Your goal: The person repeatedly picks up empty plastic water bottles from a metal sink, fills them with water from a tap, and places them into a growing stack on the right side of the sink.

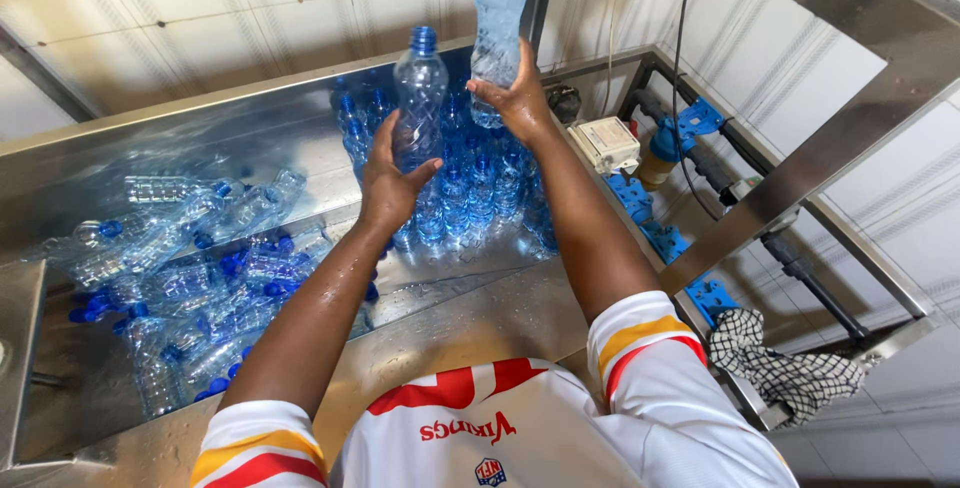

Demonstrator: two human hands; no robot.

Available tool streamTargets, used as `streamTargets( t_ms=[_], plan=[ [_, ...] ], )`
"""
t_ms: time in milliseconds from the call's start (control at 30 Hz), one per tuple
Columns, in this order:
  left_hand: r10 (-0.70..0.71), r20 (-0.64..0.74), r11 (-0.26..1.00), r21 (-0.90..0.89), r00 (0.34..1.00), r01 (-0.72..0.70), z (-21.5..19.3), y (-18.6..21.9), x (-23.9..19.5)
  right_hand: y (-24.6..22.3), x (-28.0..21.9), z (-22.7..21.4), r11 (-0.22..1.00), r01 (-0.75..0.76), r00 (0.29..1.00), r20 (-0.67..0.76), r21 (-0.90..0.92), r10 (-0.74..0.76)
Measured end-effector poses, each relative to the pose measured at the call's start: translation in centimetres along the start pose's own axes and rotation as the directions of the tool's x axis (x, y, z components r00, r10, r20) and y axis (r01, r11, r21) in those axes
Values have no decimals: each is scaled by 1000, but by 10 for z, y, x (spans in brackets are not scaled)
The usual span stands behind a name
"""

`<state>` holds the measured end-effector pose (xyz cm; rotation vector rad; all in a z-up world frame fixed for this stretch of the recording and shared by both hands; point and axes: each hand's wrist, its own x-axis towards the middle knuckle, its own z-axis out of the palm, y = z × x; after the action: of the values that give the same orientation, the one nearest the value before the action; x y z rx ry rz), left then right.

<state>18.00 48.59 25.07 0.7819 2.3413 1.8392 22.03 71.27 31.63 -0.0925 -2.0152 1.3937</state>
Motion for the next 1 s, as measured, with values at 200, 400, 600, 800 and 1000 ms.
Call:
streamTargets(
  t_ms=[200,400,600,800,1000],
  plan=[
    [140,-97,972,204,985,-118,20,6,19,17,-1,-16,998,-64,976,209,-19,66],
    [187,-172,974,163,967,-160,31,17,32,24,5,-17,991,-135,986,100,3,134],
    [217,-203,965,191,955,-179,35,16,53,34,9,-8,997,-69,998,16,35,68],
    [150,-245,952,297,958,-73,36,10,76,37,3,-11,995,-86,996,-8,-50,85],
    [188,-181,938,325,965,-122,47,15,94,59,-10,-37,993,-9,995,-103,-116,-3]
  ],
)
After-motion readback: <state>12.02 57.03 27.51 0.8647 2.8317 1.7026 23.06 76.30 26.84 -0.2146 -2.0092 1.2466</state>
